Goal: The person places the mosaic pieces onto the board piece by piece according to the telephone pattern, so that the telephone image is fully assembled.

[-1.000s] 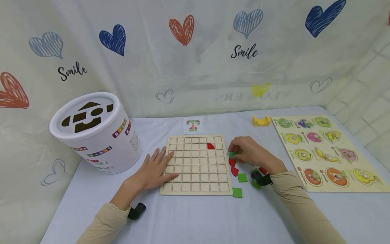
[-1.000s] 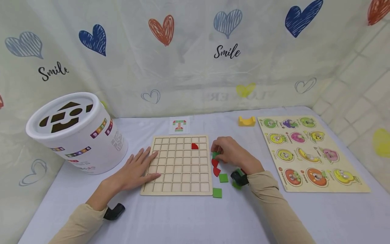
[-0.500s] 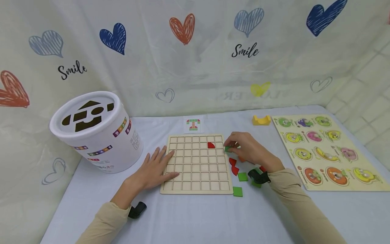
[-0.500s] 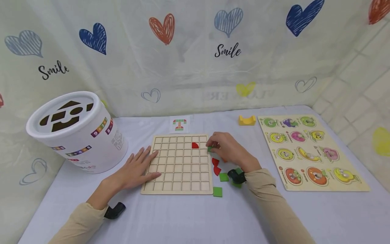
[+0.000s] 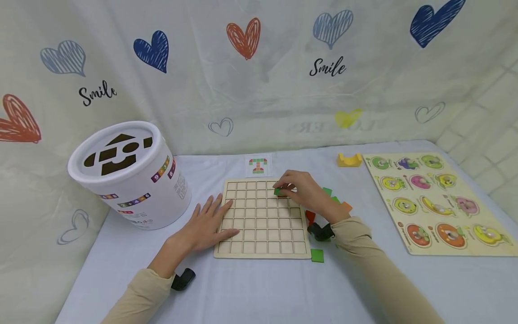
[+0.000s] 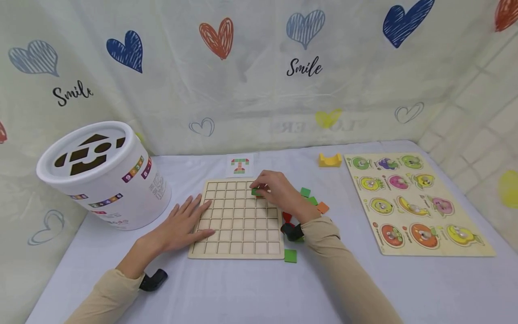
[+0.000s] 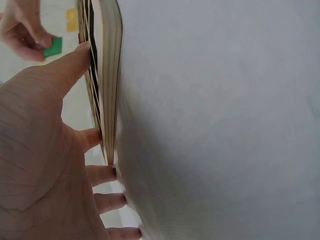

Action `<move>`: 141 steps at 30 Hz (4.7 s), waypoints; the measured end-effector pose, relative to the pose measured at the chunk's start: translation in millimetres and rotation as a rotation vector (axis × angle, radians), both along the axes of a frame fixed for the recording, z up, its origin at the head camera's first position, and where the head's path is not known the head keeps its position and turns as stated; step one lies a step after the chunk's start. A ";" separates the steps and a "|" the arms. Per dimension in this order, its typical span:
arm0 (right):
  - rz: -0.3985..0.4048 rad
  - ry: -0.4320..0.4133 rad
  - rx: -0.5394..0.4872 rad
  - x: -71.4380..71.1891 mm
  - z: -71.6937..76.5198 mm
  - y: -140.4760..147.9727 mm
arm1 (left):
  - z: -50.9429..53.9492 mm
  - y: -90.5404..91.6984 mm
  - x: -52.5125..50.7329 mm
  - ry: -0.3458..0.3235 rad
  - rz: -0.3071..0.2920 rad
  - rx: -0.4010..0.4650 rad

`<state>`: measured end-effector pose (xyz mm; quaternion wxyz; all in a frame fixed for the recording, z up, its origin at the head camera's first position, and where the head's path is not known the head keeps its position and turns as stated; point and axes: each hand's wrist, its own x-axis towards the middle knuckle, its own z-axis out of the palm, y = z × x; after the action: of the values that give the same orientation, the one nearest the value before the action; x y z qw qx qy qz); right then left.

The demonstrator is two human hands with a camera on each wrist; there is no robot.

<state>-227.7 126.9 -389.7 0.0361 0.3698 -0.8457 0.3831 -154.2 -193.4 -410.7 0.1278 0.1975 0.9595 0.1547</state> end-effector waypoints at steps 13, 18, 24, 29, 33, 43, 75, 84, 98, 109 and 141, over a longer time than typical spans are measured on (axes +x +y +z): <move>0.002 -0.020 0.009 -11.7 -10.6 -15.2 | 0.9 1.4 -0.2 -0.003 0.002 -0.001; 0.008 -0.046 0.042 -13.9 -12.4 -19.5 | 0.1 1.0 -1.1 -0.009 0.004 -0.007; 0.026 -0.032 0.074 -15.3 -13.0 -22.4 | -1.9 0.2 -1.5 -0.003 0.000 -0.008; 0.029 -0.024 0.115 -16.3 -9.9 -23.5 | -2.2 0.3 -1.8 -0.008 0.002 -0.014; 0.025 -0.028 0.144 -16.5 -7.6 -24.1 | -1.9 0.7 -1.6 -0.010 0.003 -0.014; 0.007 -0.020 0.200 -17.6 -6.4 -26.1 | -0.3 0.7 -0.2 -0.010 0.002 -0.020; -0.013 0.021 0.330 -17.0 -5.7 -33.6 | -1.8 1.3 -1.5 -0.009 -0.002 -0.026; -0.032 -0.014 0.369 -16.1 -1.5 -36.3 | -0.1 1.0 -1.9 -0.011 -0.001 -0.031; -0.018 -0.001 0.349 -12.6 -3.2 -34.4 | -0.1 1.4 -1.6 -0.011 0.000 -0.029; -0.059 -0.019 0.293 -1.8 11.3 20.9 | -2.2 5.7 -0.6 -0.018 -0.014 -0.028; -0.189 -0.159 0.320 -8.4 -3.3 101.1 | -2.4 1.8 -1.5 -0.013 -0.002 -0.020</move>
<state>-236.0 228.1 -393.0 -0.0543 0.2584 -0.9268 0.2670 -155.7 -191.6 -413.1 0.1361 0.1961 0.9600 0.1462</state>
